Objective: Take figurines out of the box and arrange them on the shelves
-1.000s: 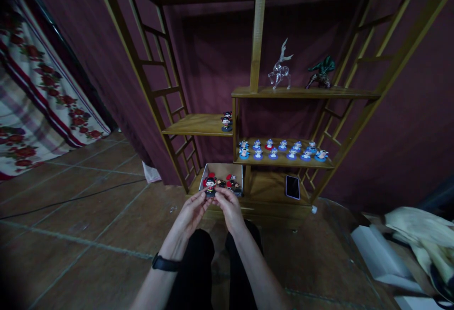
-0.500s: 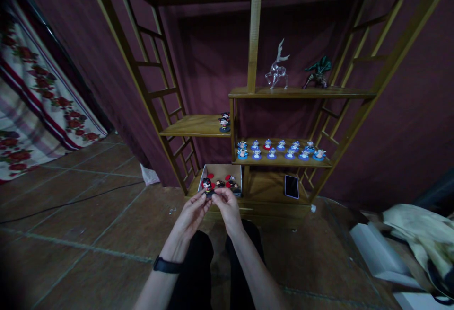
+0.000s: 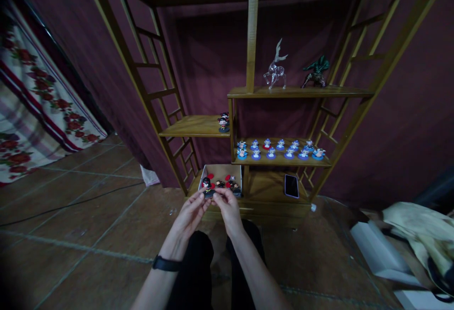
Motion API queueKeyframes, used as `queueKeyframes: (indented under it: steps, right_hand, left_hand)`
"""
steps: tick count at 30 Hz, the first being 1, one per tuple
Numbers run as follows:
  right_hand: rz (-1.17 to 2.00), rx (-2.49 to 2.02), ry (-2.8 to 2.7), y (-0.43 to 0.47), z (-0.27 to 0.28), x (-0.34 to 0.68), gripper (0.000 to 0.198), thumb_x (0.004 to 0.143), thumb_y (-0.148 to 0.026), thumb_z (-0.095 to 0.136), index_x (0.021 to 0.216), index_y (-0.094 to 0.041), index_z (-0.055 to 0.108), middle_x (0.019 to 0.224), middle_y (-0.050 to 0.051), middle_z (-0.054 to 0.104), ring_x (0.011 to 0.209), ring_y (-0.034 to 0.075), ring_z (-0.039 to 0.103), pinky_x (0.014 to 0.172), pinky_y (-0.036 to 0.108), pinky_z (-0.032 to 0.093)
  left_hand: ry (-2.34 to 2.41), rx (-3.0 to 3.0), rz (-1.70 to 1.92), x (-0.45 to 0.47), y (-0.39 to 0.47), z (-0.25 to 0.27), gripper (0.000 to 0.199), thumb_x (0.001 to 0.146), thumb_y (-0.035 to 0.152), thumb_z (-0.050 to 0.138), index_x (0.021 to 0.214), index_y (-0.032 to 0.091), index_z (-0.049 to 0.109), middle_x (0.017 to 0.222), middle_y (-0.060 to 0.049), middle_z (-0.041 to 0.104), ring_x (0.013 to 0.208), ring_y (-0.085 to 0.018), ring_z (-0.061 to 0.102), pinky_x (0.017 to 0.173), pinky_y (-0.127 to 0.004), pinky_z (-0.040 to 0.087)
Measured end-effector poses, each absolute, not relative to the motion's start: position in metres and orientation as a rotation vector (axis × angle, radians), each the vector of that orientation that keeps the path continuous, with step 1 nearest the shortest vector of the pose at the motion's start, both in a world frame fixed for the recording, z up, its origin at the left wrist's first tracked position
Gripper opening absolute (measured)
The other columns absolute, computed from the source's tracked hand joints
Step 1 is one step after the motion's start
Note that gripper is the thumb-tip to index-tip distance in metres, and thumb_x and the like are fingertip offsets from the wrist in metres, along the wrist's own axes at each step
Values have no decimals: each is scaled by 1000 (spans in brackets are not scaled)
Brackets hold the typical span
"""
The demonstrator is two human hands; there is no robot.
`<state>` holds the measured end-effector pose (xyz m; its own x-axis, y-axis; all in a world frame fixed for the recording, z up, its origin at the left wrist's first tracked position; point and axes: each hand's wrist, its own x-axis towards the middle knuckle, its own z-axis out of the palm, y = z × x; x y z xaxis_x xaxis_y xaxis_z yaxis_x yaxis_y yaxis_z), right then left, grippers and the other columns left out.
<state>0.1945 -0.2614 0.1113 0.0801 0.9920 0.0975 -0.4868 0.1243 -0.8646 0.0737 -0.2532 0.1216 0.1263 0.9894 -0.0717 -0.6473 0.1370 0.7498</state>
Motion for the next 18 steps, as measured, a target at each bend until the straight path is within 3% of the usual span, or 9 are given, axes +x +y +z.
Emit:
queueKeyframes:
  steps: [11, 18]
  right_hand:
    - [1412, -754, -729, -260, 111, 192, 32, 65, -37, 70, 92, -19, 65, 87, 3, 66, 71, 13, 59, 66, 27, 48]
    - [1474, -709, -620, -259, 118, 196, 30, 61, -32, 74, 87, -18, 67, 75, 3, 66, 65, 12, 58, 62, 25, 48]
  left_hand:
    - [879, 908, 1506, 82, -249, 120, 38, 56, 15, 76, 93, 15, 63, 82, -3, 67, 75, -12, 60, 76, -27, 44]
    - [829, 866, 1478, 84, -256, 126, 33, 65, 22, 71, 95, 13, 62, 89, -7, 66, 76, -14, 61, 76, -28, 45]
